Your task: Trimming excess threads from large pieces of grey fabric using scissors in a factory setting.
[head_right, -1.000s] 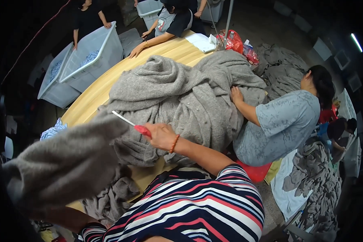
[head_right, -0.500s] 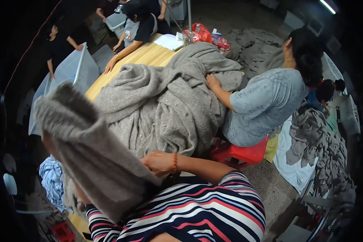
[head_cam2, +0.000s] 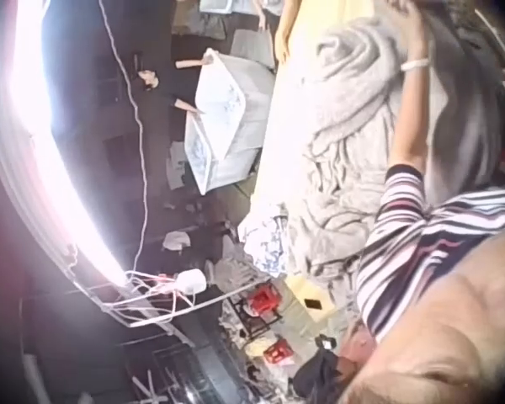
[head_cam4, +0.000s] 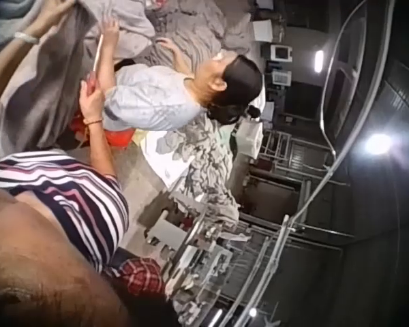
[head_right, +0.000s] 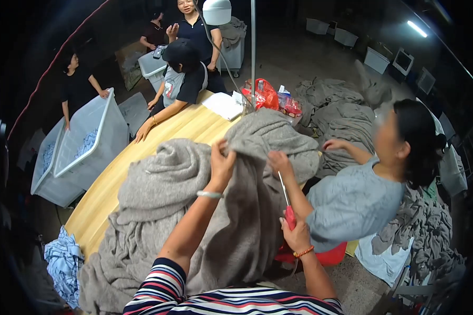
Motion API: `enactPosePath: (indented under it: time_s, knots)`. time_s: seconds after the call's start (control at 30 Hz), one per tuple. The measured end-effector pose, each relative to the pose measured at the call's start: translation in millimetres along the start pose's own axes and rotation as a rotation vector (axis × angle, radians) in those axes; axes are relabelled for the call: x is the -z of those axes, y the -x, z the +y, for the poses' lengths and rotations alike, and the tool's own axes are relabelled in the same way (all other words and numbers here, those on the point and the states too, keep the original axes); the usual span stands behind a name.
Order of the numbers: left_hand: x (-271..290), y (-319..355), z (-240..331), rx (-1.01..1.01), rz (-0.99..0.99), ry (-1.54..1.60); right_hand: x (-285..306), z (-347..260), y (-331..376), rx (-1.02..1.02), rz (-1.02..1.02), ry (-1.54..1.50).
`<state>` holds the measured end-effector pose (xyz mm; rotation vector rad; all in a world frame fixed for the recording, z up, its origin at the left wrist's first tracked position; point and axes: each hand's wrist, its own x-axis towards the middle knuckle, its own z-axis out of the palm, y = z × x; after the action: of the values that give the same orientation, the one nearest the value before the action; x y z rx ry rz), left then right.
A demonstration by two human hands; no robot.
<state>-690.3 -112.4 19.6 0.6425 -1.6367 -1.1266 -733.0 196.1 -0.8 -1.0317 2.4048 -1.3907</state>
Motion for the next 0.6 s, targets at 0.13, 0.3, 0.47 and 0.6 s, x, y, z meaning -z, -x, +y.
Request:
enactPosePath:
  time_s: [0.13, 0.3, 0.47, 0.6]
  knots:
    - [64, 22, -95, 0.018, -0.447, -0.66, -22, 13, -25, 0.07, -0.092, 0.18]
    - [142, 24, -119, 0.077, -0.705, -1.141, -49, 2, -63, 0.058, -0.163, 0.11]
    - [175, 10, -154, -0.139, -0.353, -1.189, -67, -15, -92, 0.098, -0.282, 0.095]
    - [254, -16, -154, -0.004, -0.172, -1.34, -78, -34, -101, 0.121, -0.375, 0.091]
